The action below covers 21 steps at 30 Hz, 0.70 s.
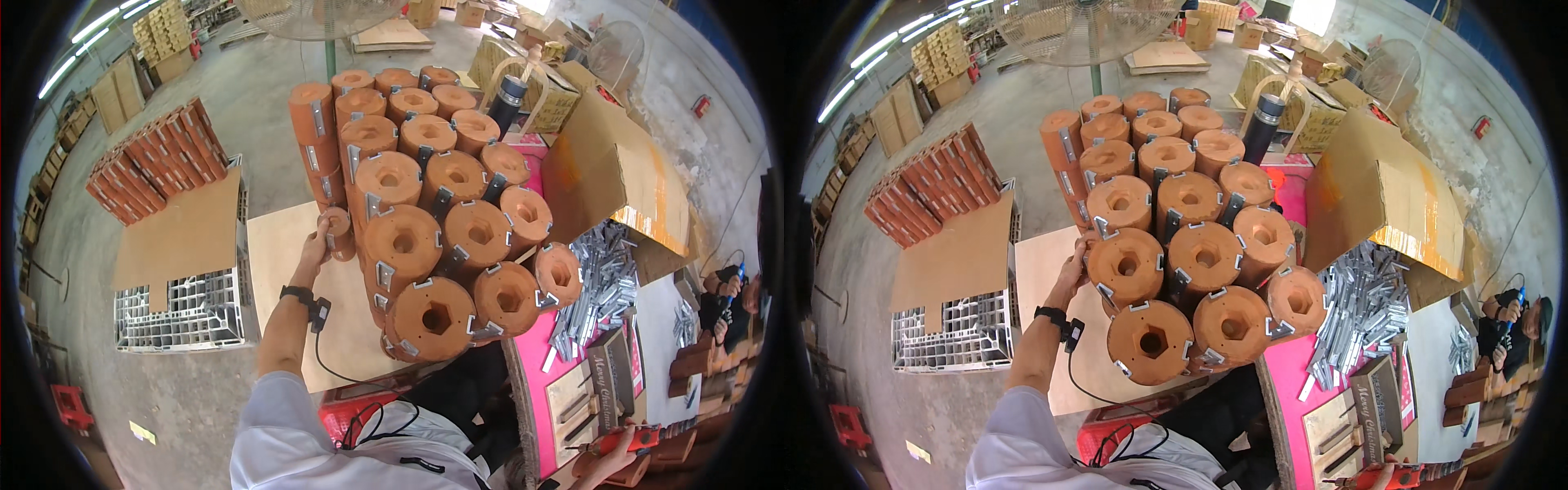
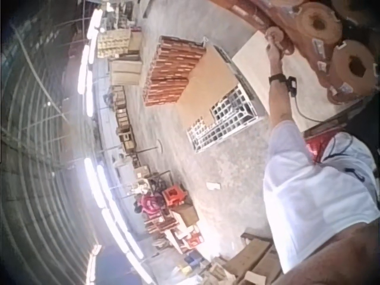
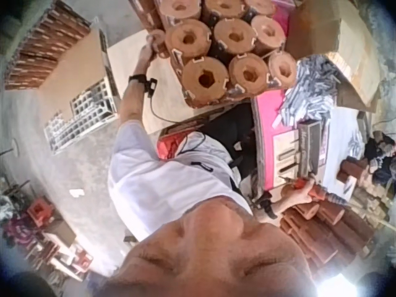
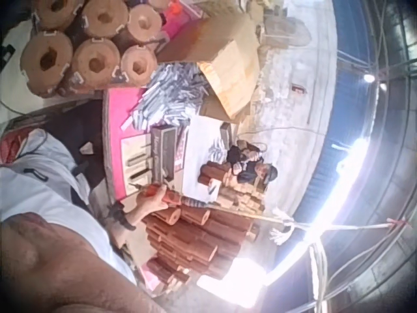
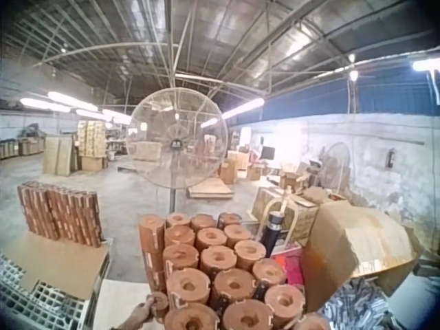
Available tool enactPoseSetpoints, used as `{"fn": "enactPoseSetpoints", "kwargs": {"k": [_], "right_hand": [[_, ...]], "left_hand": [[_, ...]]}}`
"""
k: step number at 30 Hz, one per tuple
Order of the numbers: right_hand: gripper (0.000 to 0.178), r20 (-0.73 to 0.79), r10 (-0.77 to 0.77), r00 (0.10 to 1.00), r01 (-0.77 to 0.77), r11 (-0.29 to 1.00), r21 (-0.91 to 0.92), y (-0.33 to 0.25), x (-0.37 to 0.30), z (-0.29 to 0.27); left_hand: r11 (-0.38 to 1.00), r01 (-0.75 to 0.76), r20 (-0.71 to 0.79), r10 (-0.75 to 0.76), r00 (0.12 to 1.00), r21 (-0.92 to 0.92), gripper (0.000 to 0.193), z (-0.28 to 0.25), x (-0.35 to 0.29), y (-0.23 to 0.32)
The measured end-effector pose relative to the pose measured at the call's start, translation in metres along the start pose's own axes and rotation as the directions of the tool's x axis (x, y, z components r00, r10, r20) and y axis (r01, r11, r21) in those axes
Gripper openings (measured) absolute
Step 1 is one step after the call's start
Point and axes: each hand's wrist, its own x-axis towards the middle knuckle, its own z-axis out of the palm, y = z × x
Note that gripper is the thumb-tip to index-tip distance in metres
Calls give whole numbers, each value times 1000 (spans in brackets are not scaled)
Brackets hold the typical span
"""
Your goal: The person picks up a metal bracket and a screw, places them onto a wooden block, and secures them using a pneumatic screwdriver. They then set the finished block aside on a stack and repeat the process.
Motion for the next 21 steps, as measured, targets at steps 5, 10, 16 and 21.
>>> {"fn": "enactPoseSetpoints", "kwargs": {"k": [5,10,16,21], "right_hand": [[26,-31,-15,999,15,1000,22,-7,-8,7],[14,-108,-19,994,36,988,151,12,-6,-10],[18,34,44,998,-43,999,-22,-25,-10,22],[20,110,139,984,-136,990,-34,-38,-5,3]], "left_hand": [[1000,-22,-110,22,994,0,80,-2,16,-14],[868,-371,250,299,921,329,70,5,46,-28],[783,-192,563,-230,794,592,64,36,-111,35],[692,-382,674,-206,709,612,58,134,-158,60]]}}
